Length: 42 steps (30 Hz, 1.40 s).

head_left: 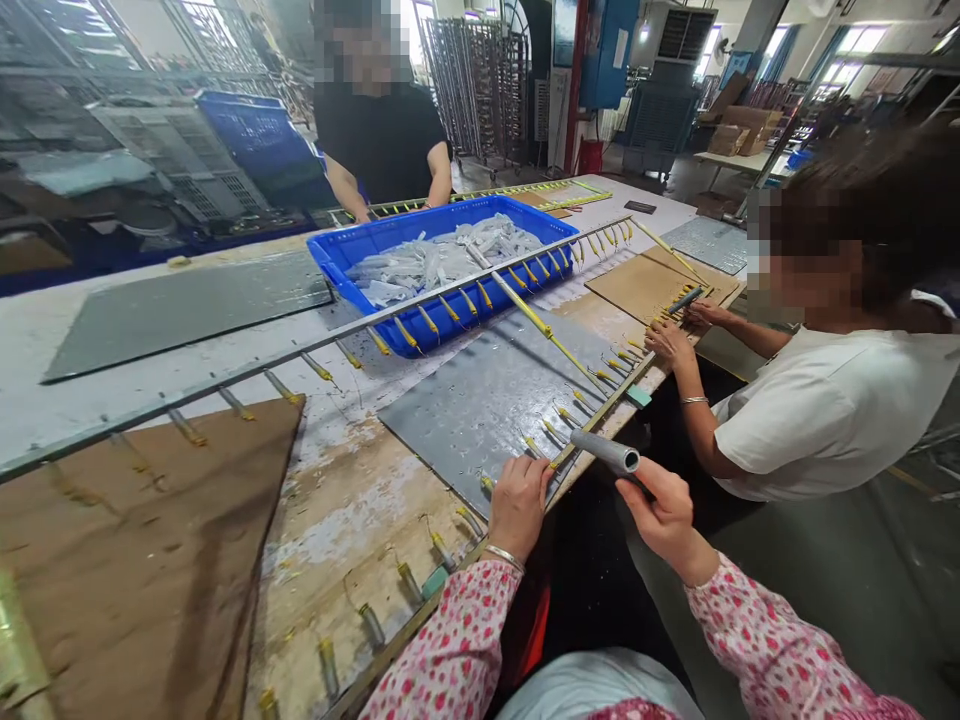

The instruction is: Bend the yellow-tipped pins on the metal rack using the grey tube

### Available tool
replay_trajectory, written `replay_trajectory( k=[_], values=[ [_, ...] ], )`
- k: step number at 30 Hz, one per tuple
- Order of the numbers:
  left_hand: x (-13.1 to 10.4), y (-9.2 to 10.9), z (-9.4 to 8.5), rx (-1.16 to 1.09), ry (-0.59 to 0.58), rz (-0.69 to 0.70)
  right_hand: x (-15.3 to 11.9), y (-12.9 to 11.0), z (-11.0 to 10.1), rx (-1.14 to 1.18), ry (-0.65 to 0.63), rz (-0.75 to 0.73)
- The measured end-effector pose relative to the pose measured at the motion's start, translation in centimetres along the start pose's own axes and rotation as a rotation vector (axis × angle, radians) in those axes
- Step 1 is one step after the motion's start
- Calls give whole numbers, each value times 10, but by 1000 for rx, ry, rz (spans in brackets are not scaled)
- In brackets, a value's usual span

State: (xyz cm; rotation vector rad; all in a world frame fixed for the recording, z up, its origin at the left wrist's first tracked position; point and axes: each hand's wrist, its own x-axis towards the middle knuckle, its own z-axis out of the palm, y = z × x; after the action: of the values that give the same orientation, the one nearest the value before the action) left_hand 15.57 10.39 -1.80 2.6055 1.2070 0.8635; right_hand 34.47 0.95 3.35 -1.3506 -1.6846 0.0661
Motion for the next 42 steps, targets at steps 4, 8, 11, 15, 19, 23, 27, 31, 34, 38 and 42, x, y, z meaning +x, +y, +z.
replay_trajectory(
  k=[4,8,11,15,19,23,27,31,34,38,42],
  values=[
    [0,1,-1,-6,-17,6,-3,2,5,-39,-254,17],
    [0,1,-2,-9,-4,10,-2,-1,2,43,-74,1],
    [0,0,-1,-9,-1,11,0,1,5,18,-86,20],
    [0,-1,0,-9,-13,18,-1,4,6,-18,-258,68],
    [-1,-1,0,-10,-9,13,0,1,5,53,-52,11],
    [-1,0,-1,-21,-18,15,-2,3,9,-14,-214,60],
    [-1,1,-2,-32,-12,11,-1,6,5,18,-166,86],
    [-1,0,-2,-19,-16,4,1,6,6,46,-45,46],
    [-1,0,-2,-16,-26,2,-2,9,11,-16,-239,78],
    [-1,-1,-1,-23,-11,-4,-1,13,11,74,-128,148],
    [-2,-2,-2,-61,49,-40,10,15,4,140,83,184]
  ],
)
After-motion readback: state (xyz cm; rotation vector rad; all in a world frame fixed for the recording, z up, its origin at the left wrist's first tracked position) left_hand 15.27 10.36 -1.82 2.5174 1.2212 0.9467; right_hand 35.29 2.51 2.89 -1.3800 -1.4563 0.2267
